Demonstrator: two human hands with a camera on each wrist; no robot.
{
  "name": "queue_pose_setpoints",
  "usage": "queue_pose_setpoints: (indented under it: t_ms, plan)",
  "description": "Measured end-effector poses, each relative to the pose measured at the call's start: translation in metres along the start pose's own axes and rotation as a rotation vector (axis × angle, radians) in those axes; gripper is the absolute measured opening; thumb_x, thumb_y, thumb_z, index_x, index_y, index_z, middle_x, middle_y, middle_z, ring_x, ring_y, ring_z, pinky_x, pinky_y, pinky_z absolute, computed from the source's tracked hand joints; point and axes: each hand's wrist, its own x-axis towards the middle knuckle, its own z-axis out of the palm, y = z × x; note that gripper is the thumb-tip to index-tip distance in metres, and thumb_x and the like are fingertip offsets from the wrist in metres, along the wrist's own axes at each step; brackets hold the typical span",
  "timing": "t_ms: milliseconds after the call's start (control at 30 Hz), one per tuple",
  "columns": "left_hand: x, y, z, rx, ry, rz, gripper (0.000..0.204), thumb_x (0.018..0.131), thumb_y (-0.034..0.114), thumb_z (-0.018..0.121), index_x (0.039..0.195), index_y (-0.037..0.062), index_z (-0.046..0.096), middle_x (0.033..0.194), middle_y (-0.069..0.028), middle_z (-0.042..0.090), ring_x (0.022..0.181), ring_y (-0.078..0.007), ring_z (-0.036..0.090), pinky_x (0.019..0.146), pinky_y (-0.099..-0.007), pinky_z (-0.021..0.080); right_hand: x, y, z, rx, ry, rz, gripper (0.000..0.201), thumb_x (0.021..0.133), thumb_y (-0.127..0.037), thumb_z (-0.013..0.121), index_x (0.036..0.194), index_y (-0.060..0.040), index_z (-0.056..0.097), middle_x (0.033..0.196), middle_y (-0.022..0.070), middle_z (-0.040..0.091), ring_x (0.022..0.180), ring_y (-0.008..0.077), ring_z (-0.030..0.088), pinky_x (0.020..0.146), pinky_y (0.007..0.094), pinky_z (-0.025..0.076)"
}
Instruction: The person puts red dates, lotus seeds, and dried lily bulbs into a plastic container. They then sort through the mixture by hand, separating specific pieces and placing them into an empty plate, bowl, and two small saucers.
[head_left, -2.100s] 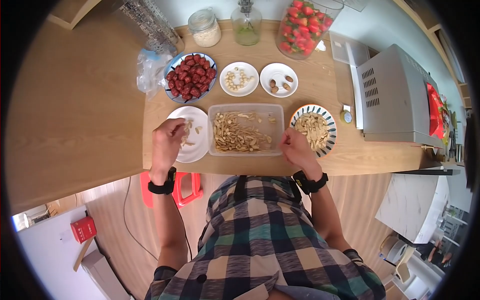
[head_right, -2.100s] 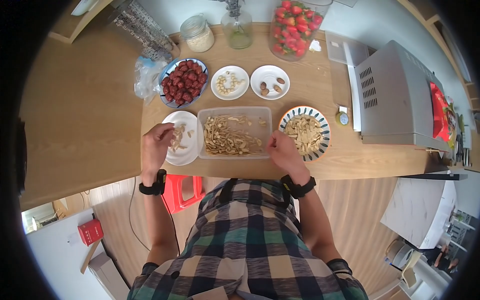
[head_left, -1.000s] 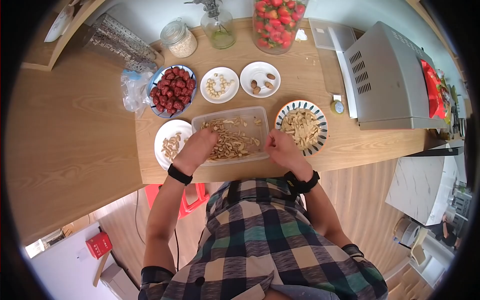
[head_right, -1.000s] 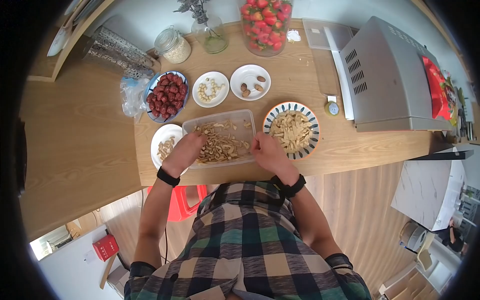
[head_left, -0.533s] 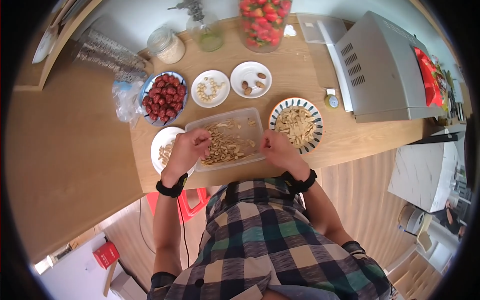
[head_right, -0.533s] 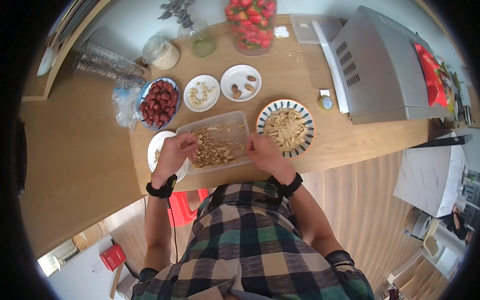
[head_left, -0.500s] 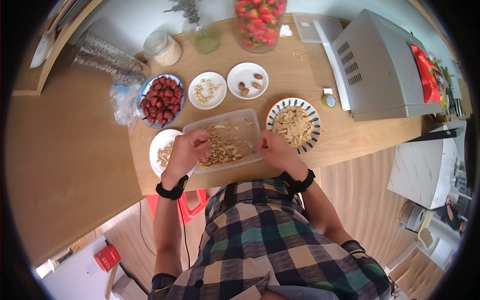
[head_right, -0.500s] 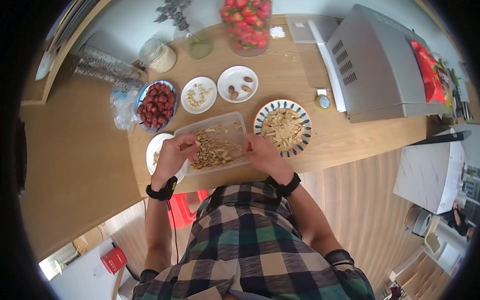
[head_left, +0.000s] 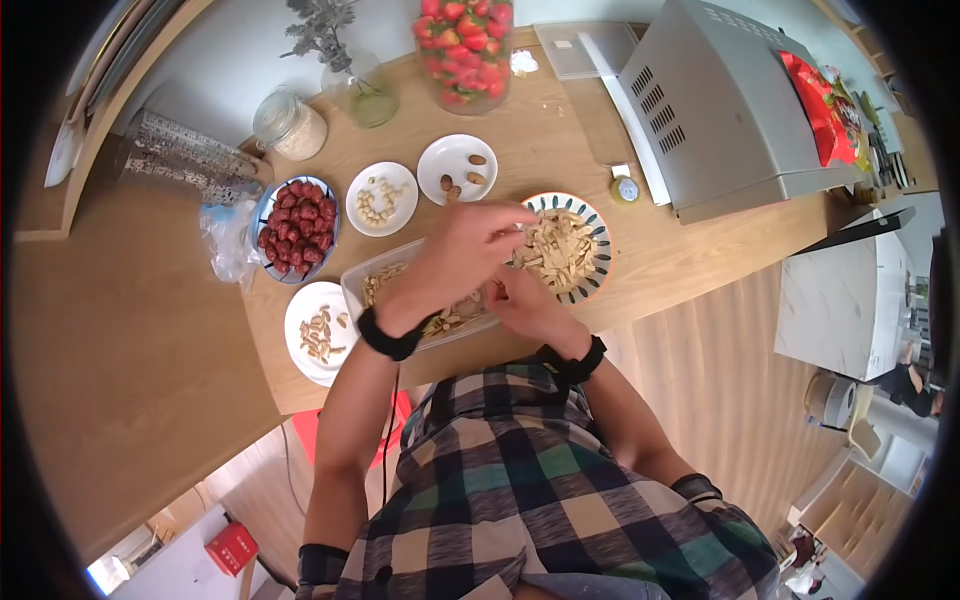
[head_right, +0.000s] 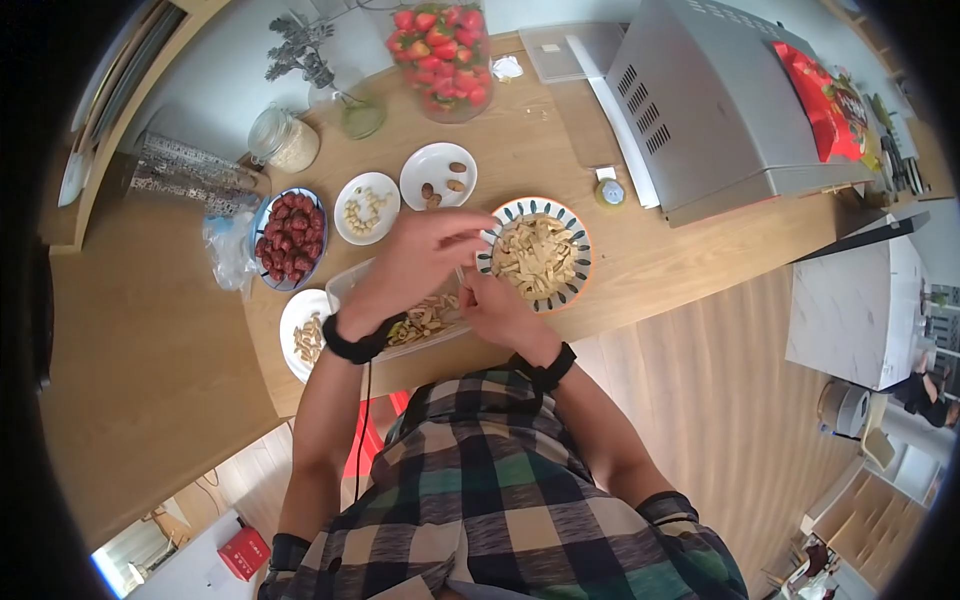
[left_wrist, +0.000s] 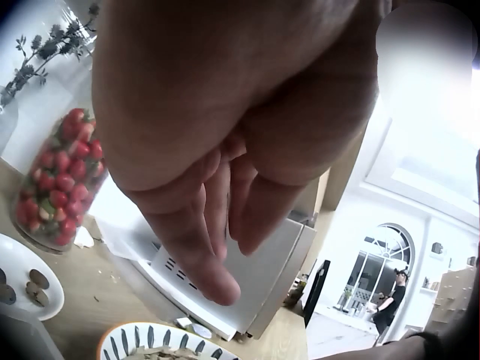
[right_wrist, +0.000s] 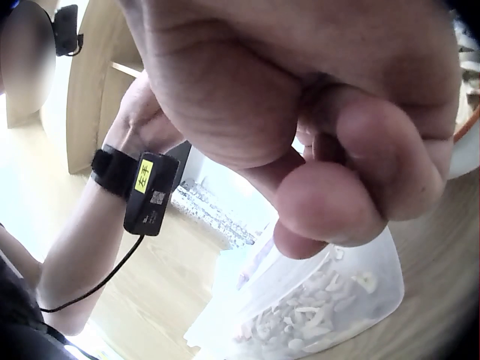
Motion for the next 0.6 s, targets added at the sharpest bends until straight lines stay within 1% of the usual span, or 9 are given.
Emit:
queue_pose_setpoints:
  t_ms: [167,200,267,300,367,400,467,500,600]
  plan:
    - [-0.072,-0.030,-0.041,0.211,0.149,-0.258,0.018,0.092,0.003,0.067,0.108,-0.0024,0.071,0.096,-0.0129,0.073,0.082,-0.0185,0.070,0.073,-0.0288,0.054,-0.003,-0.005,-0.002,0.024,0.003,-0.013,0.003,0.082,-0.002,0.065,0.083,-0.0003,0.062,0.077,0.0167,0.069,0.075,0.0337,0.070,0.068,0.0414,0.054]
    - [-0.091,-0.042,-0.044,0.213,0.153,-0.260,0.018,0.092,0.003,0.067,0.108,-0.0024,0.071,0.096,-0.0129,0.073,0.082,-0.0185,0.070,0.073,-0.0288,0.054,-0.002,-0.005,-0.002,0.028,0.001,-0.009,0.003,0.082,-0.002,0.065,0.083,-0.0002,0.062,0.077,0.0166,0.069,0.075,0.0337,0.070,0.068,0.0414,0.054]
    - [-0.126,-0.069,-0.042,0.401,0.261,-0.101,0.015,0.090,0.000,0.067,0.105,-0.0030,0.070,0.094,-0.0150,0.071,0.084,-0.0266,0.070,0.075,-0.0312,0.054,-0.002,-0.006,-0.002,0.024,-0.016,-0.010,0.003,0.082,-0.002,0.065,0.083,-0.0002,0.062,0.077,0.0165,0.069,0.075,0.0337,0.070,0.068,0.0414,0.054]
    - [-0.139,-0.078,-0.035,0.399,0.275,-0.108,0.015,0.090,0.000,0.067,0.105,-0.0030,0.070,0.094,-0.0150,0.071,0.084,-0.0266,0.070,0.075,-0.0312,0.054,-0.001,-0.006,-0.002,0.013,-0.019,-0.005,0.004,0.081,-0.002,0.065,0.083,-0.0003,0.062,0.078,0.0163,0.070,0.075,0.0337,0.070,0.068,0.0414,0.054]
    - [-0.158,-0.093,-0.024,0.322,0.319,-0.174,0.016,0.086,-0.003,0.068,0.102,-0.0018,0.070,0.096,-0.0172,0.070,0.090,-0.0374,0.067,0.079,-0.0410,0.054,0.000,-0.009,-0.003,-0.014,-0.040,-0.006,0.004,0.081,-0.002,0.065,0.083,-0.0003,0.062,0.078,0.0162,0.070,0.075,0.0336,0.070,0.068,0.0414,0.054]
    - [-0.163,-0.099,-0.019,0.314,0.339,-0.181,0.016,0.086,-0.003,0.068,0.102,-0.0018,0.070,0.096,-0.0172,0.070,0.090,-0.0374,0.067,0.079,-0.0410,0.054,0.000,-0.011,-0.003,-0.030,-0.044,0.004,0.004,0.081,-0.003,0.065,0.083,-0.0003,0.062,0.078,0.0167,0.070,0.075,0.0345,0.070,0.068,0.0418,0.054]
    - [-0.168,-0.107,-0.003,0.548,0.376,0.030,0.016,0.081,-0.002,0.070,0.097,-0.0002,0.071,0.094,-0.0149,0.069,0.090,-0.0340,0.066,0.081,-0.0421,0.054,0.000,-0.020,-0.004,-0.068,-0.064,0.007,0.005,0.082,-0.004,0.065,0.083,-0.0004,0.062,0.079,0.0172,0.070,0.076,0.0353,0.070,0.068,0.0423,0.054]
    - [-0.166,-0.109,0.003,0.642,0.415,0.086,0.013,0.077,-0.001,0.070,0.090,0.0033,0.070,0.086,-0.0118,0.067,0.085,-0.0303,0.064,0.079,-0.0417,0.051,0.000,-0.027,-0.004,-0.157,-0.058,-0.001,0.005,0.083,-0.004,0.065,0.083,-0.0003,0.062,0.079,0.0180,0.069,0.077,0.0364,0.069,0.068,0.0435,0.054]
    - [-0.168,-0.111,0.012,0.665,0.439,0.032,0.011,0.076,0.001,0.069,0.087,0.0048,0.068,0.080,-0.0099,0.065,0.078,-0.0287,0.062,0.075,-0.0411,0.048,0.002,-0.045,-0.002,-0.305,-0.045,-0.084,0.004,0.084,-0.005,0.063,0.084,-0.0006,0.062,0.081,0.0198,0.069,0.079,0.0384,0.069,0.068,0.0459,0.053]
